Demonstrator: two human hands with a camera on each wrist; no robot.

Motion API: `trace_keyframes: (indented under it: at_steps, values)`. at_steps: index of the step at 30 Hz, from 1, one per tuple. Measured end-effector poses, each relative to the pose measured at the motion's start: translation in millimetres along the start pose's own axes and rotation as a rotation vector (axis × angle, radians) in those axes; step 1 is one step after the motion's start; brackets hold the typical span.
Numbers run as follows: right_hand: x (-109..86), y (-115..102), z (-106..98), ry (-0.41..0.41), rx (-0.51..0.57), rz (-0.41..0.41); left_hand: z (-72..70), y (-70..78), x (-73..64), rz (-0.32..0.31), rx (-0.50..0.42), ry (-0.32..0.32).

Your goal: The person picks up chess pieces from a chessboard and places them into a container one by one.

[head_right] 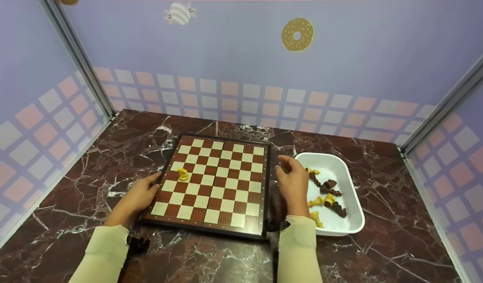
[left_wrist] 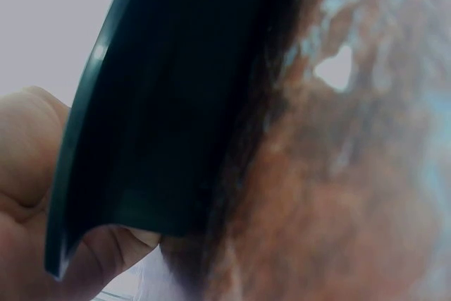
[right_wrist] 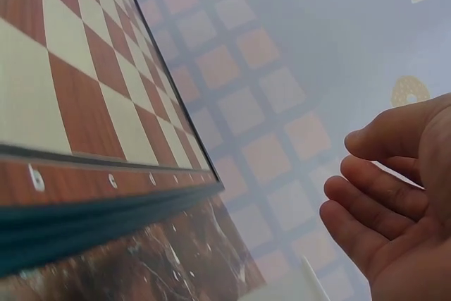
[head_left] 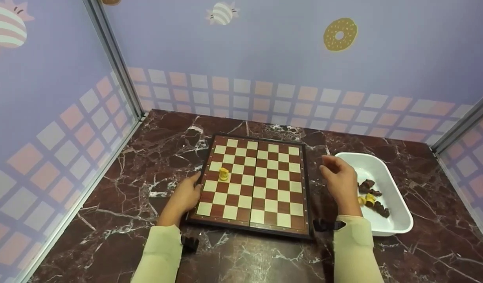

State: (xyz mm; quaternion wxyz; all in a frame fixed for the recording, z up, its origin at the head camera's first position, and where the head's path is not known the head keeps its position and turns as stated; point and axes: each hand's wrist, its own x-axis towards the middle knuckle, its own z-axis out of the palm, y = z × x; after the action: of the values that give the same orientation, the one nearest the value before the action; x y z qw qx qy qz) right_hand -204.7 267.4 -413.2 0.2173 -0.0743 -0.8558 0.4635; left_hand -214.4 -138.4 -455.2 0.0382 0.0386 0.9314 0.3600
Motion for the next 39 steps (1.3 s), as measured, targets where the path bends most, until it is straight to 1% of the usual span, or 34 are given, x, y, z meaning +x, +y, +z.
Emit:
trace_keyframes:
  at_steps: [5, 9, 15, 18, 21, 25, 29, 32, 35, 39]
  values:
    - [-1.0, -4, 8, -0.031, 0.068, 0.007, 0.1, -0.1, 0.2, 0.006, 0.003, -0.002]
    - [-2.2, -9, 14, -0.045, 0.107, -0.005, -0.4, -0.3, 0.6, -0.001, 0.000, -0.015]
    - [-4.0, -17, 23, -0.062, 0.121, 0.000, -0.5, -1.0, 2.1, -0.028, -0.027, -0.036]
    - [-4.1, -21, 27, -0.073, 0.125, -0.001, -0.6, -1.0, 1.9, -0.042, -0.026, -0.034]
    - [-5.3, -25, 32, -0.086, 0.138, -0.007, -0.9, -0.4, 1.0, -0.040, -0.023, -0.030]
    - [-8.2, -27, 38, -0.080, 0.178, -0.021, -0.8, 0.0, 0.0, -0.043, -0.019, -0.033]
    - [-9.9, -26, 46, -0.069, 0.226, -0.055, -0.4, 0.3, -0.5, -0.040, -0.013, -0.030]
    - [-10.8, -27, 50, -0.076, 0.212, -0.071, -0.3, 0.3, -0.9, -0.038, -0.012, -0.024]
    - [-12.7, -30, 54, -0.086, 0.174, -0.072, -0.2, -0.1, -0.9, -0.036, -0.011, -0.022]
    - [-15.6, -34, 59, -0.101, 0.156, -0.082, -0.5, 0.4, -0.1, -0.034, -0.016, -0.034]
